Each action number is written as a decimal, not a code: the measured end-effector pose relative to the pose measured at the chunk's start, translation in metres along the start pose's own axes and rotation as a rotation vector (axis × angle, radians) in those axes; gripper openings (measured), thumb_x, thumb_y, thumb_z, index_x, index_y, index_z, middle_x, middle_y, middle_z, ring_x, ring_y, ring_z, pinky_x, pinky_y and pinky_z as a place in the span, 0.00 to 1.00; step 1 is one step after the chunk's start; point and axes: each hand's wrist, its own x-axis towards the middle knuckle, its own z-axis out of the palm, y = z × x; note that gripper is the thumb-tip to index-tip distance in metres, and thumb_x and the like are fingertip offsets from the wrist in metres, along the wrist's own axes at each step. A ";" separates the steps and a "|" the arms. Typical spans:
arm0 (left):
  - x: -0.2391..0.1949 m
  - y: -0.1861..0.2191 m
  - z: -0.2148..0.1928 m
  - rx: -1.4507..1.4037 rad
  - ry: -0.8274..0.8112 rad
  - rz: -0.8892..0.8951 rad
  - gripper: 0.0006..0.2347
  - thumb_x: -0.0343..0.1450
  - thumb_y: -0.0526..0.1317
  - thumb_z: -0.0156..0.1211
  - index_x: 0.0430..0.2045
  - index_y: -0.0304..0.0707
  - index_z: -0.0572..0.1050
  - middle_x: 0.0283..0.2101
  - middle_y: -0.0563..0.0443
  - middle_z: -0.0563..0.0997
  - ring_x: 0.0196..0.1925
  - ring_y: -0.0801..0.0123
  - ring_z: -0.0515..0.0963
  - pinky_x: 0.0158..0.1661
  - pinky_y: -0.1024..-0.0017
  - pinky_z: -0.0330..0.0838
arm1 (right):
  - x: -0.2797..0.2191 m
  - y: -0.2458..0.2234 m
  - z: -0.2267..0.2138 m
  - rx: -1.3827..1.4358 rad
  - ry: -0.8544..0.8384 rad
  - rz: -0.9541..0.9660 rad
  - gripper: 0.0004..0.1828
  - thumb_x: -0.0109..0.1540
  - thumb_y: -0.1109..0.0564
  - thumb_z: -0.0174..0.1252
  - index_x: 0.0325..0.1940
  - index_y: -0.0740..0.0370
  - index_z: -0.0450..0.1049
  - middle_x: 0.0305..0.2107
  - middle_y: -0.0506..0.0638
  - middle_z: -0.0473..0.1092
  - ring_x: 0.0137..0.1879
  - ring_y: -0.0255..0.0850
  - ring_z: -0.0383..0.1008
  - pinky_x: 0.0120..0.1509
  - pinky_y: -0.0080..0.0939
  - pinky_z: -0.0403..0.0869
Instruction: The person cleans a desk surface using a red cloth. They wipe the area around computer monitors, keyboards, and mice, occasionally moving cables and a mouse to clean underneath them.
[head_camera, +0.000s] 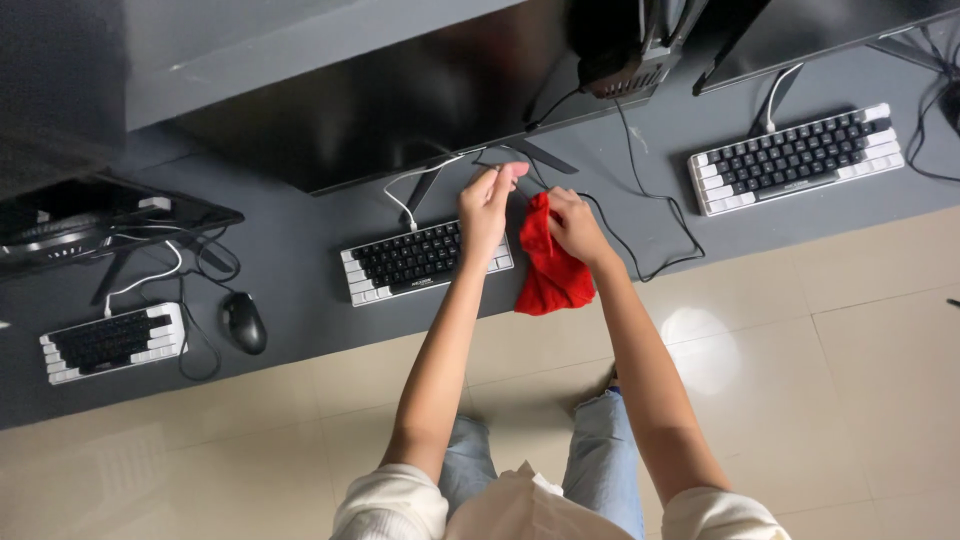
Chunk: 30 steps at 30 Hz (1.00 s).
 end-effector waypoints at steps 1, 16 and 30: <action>0.000 -0.002 -0.002 0.002 0.002 -0.002 0.10 0.79 0.36 0.53 0.41 0.26 0.81 0.43 0.49 0.85 0.42 0.75 0.80 0.45 0.77 0.73 | -0.004 -0.005 0.000 0.003 -0.002 0.000 0.09 0.60 0.68 0.57 0.44 0.64 0.73 0.39 0.55 0.70 0.47 0.55 0.69 0.54 0.47 0.70; 0.001 -0.045 -0.010 -0.192 0.160 -0.244 0.14 0.79 0.42 0.53 0.47 0.30 0.81 0.50 0.47 0.84 0.38 0.77 0.76 0.45 0.76 0.74 | -0.037 0.017 0.003 0.237 0.051 0.187 0.11 0.61 0.66 0.57 0.48 0.70 0.73 0.43 0.55 0.71 0.48 0.48 0.73 0.54 0.40 0.72; -0.002 -0.114 -0.019 -0.139 0.212 -0.333 0.14 0.78 0.42 0.53 0.46 0.27 0.80 0.46 0.44 0.84 0.48 0.71 0.82 0.51 0.72 0.78 | -0.049 0.041 0.017 1.217 0.656 0.497 0.14 0.71 0.58 0.50 0.60 0.64 0.71 0.49 0.51 0.75 0.54 0.42 0.76 0.61 0.45 0.75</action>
